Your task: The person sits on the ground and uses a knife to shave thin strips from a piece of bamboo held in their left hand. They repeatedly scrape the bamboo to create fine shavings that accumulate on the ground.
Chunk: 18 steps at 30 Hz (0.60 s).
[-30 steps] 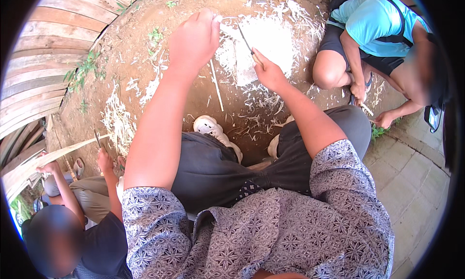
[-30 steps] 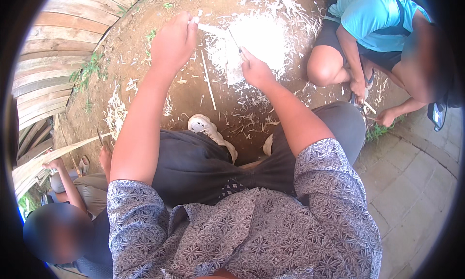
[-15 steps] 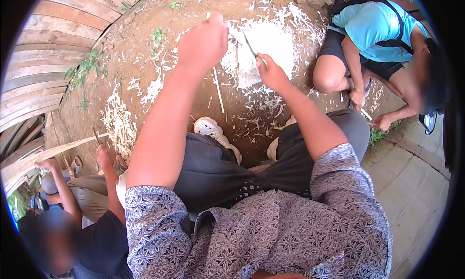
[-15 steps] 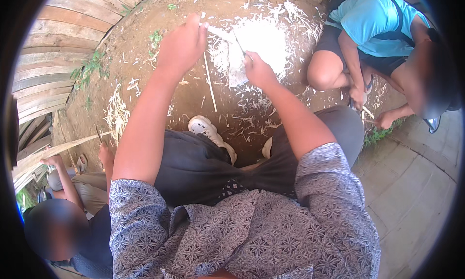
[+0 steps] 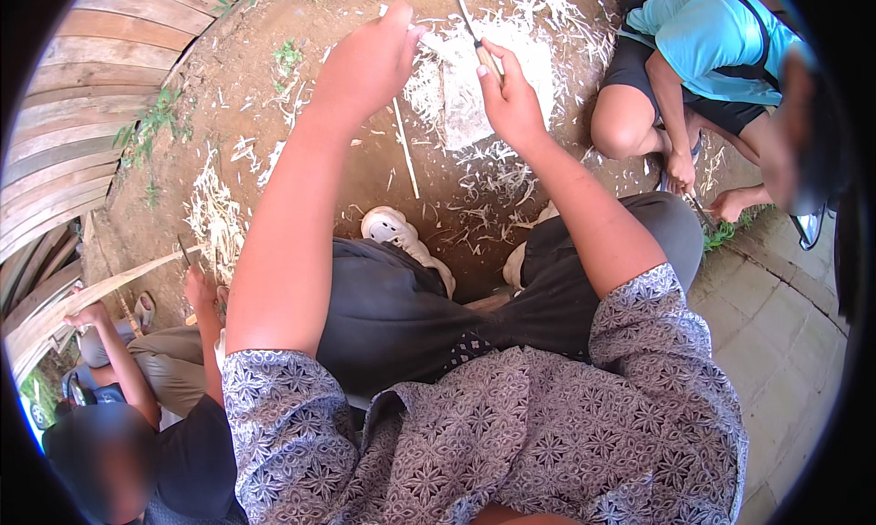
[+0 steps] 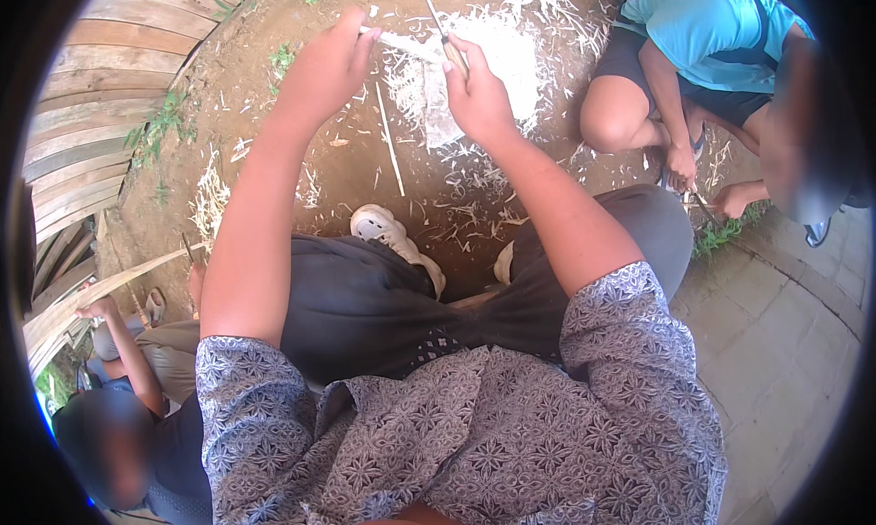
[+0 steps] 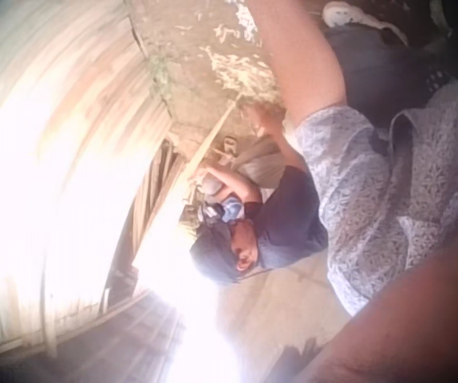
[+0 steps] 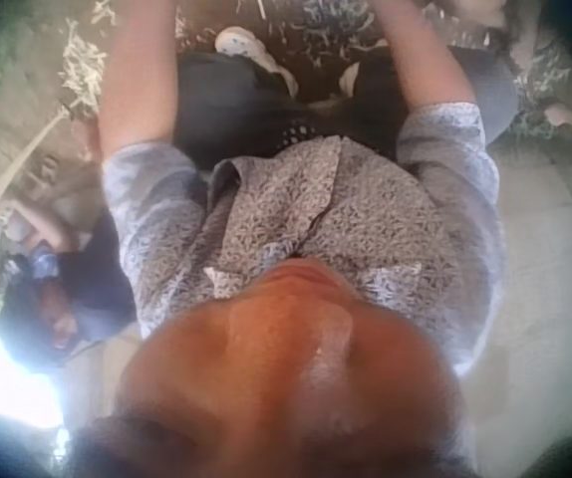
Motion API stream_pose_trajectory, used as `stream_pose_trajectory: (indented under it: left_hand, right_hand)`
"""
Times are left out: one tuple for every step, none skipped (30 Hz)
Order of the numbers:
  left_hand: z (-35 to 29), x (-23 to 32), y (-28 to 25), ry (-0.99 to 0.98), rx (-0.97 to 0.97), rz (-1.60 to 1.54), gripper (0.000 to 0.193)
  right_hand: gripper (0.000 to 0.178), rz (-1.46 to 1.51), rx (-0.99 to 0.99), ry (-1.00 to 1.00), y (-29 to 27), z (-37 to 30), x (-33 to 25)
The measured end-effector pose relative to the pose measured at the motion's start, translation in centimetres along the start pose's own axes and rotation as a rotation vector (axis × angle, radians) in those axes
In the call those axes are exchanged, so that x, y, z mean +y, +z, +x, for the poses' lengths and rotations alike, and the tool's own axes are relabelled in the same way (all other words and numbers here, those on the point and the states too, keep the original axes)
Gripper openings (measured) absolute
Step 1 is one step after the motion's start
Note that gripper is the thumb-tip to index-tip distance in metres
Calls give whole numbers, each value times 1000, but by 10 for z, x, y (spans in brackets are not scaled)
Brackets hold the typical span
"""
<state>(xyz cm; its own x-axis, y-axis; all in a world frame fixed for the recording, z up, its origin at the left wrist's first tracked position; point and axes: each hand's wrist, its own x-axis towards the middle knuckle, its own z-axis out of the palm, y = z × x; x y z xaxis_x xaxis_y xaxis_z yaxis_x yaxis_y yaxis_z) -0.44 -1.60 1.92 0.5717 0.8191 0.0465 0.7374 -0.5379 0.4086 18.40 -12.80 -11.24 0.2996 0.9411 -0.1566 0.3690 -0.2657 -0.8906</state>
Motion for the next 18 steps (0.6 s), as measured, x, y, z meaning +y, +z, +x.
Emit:
stream_pose_trajectory:
  left_hand:
    - [1, -1, 0, -13, 8, -5, 29]
    - [2, -2, 1, 1, 13, -5, 28]
    - [2, -2, 1, -8, 7, -1, 28]
    - [2, -2, 1, -2, 7, 0, 28]
    - [3, -3, 1, -6, 3, 1, 28]
    - [2, -2, 1, -2, -1, -4, 27]
    - [1, -2, 1, 1, -15, -14, 27]
    - [0, -2, 1, -8, -9, -20, 27]
    - [0, -2, 1, -9, -11, -30, 26]
    - [0, -2, 2, -6, -9, -40, 26]
    - [0, -3, 2, 2, -7, -48, 25]
    - [1, -3, 2, 12, -4, -55, 25]
    - [1, -4, 3, 35, 13, -69, 25]
    - [2, -5, 3, 33, 2, -62, 25]
    - [2, -6, 3, 41, -1, -62, 24]
    - [1, -7, 2, 59, -7, -71, 24]
    - [1, -9, 2, 51, -5, -83, 24]
    - [0, -10, 1, 49, 0, -102, 23]
  right_hand:
    - [44, -130, -34, 90, 0, 2, -1]
    - [44, -246, -66, 136, -2, 3, -3]
    - [45, -349, -143, 173, -2, 5, -6]
    - [47, -307, -229, 248, -4, 5, -9]
    - [47, -269, -177, 166, -5, 7, -11]
    - [47, -246, -157, 142, -6, 6, -13]
    - [47, -246, -127, 153, -6, 6, -15]
    - [46, -180, -89, 95, -6, 4, -15]
    - [45, -126, -110, 142, -6, 3, -14]
    - [45, -41, -63, 84, -5, 1, -13]
    - [44, 59, -11, -19, -4, 0, -11]
    - [41, -28, -22, 32, -2, -1, -10]
    - [41, -131, -32, 90, -2, -1, -9]
    - [40, -226, -52, 132, -2, -1, -8]
    - [40, -320, -88, 188, -2, 0, -8]
    - [40, -391, -14, 93, -2, 1, -9]
    - [40, -270, 8, 32, -2, 2, -10]
    - [40, -155, 26, -20, -3, 1, -11]
